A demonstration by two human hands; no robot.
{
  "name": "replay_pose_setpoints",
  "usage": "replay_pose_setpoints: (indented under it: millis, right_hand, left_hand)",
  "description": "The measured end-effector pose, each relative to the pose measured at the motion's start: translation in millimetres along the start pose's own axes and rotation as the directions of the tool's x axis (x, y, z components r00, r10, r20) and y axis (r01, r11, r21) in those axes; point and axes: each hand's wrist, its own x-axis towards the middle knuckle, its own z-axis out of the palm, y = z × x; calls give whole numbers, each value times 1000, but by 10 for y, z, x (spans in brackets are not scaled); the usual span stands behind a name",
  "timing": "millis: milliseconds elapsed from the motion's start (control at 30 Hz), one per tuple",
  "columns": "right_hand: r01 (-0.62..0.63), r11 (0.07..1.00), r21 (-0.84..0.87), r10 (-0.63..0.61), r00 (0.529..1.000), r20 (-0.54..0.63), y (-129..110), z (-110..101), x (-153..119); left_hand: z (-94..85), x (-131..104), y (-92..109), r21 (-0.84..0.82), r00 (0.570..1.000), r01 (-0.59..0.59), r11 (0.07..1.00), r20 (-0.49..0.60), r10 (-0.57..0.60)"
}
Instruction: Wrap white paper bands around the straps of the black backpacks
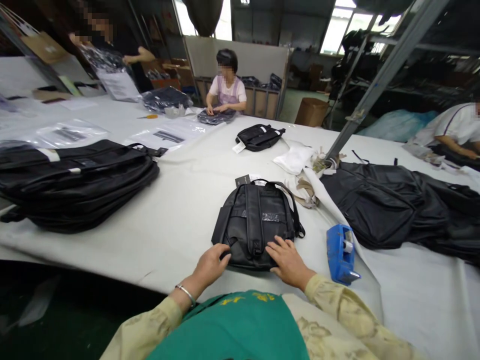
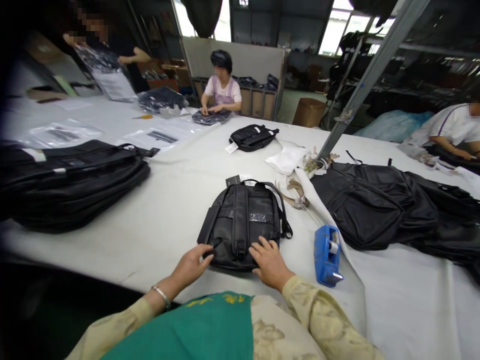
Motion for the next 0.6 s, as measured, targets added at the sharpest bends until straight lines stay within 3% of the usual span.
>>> replay_pose_setpoints:
  millis: [67,133,300,367,433,500,567,600]
  right_hand:
    - [44,999,-16,-42,991,129,-136,16,168]
    - [97,995,9,-97,981,169,-248,94,286]
    - [297,942,157,-304,953,22,-346,228,266]
    - [302,929,216,-291,953,-81,-266,174,180]
    - [207,940,269,-155,967,-204,-83,93,88]
    - [5,946,323,100,946,-307,204,38,12]
    - [-252,886,390,392,856,-336,560,46,-30]
    - [-374,825,423,521,793,-315,742,74,-33]
  left_hand:
    - [83,205,219,-28,1000,17,999,27,-16]
    - [175,411,415,-16,998,37,999,41,-37]
    - [371,660,743,72,993,52,996,100,-59]
    - [348,679,762,31,987,109,994,116,-112]
    - [195,704,645,-105,982,162,981,117,-150]
    - [-96,753,372,-294,974,225,929,64,-216]
    - [-482,813,9,-448,928,319,835,-31,-371]
    - [-685,838,-159,-478,876,385,790,-80,-475]
